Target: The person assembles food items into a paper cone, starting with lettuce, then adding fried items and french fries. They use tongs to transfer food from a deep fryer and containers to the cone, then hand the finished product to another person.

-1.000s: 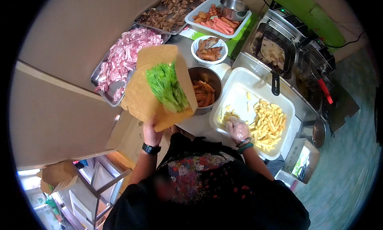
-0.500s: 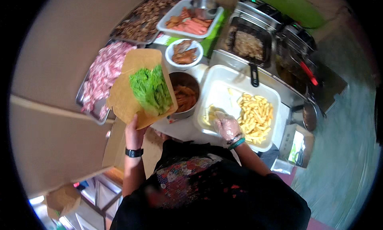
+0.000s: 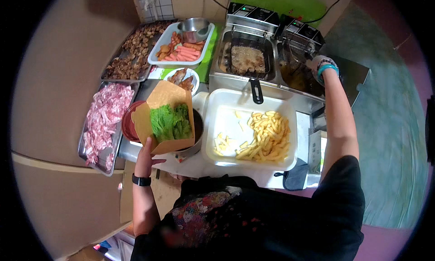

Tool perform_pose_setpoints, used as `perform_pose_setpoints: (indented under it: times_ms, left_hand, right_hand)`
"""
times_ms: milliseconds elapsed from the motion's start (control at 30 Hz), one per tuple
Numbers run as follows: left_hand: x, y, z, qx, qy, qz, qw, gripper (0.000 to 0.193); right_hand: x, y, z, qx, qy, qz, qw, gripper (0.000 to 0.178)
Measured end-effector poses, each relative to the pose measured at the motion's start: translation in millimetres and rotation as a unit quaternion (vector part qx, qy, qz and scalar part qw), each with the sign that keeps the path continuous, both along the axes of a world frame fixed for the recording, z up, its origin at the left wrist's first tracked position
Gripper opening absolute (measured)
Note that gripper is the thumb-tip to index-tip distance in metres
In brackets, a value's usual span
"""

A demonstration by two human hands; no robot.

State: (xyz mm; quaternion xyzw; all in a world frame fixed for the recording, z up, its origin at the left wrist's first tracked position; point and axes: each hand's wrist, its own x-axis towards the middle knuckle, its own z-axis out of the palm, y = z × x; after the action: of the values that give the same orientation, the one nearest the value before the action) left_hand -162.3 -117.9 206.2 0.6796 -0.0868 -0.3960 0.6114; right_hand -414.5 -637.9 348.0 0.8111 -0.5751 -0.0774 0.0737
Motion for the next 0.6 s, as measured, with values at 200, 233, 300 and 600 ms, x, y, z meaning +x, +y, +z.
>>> perform_pose_setpoints:
  times_ms: [200,233,300,600]
  left_hand:
    - [15,7,-6,0.021,0.005,-0.025,0.999,0.068]
    - [17,7,-8,0.02,0.01,-0.04,0.999,0.068]
    - [16,1,-7,0.018,-0.014,-0.041,0.999,0.065]
    - [19,23,-17,-0.023,-0.065,-0.056,0.996,0.062]
  right_hand:
    - [0,-12,-1,0.045,0.021,-0.007,0.999,0.036]
    - [-8,-14,-3,0.031,0.009,-0.007,0.999,0.036]
    - [-33,-29,-1,0.0,-0.013,-0.013,1.0,0.036]
    - [-223,87,10,0.135,-0.485,-0.017,0.864,0.019]
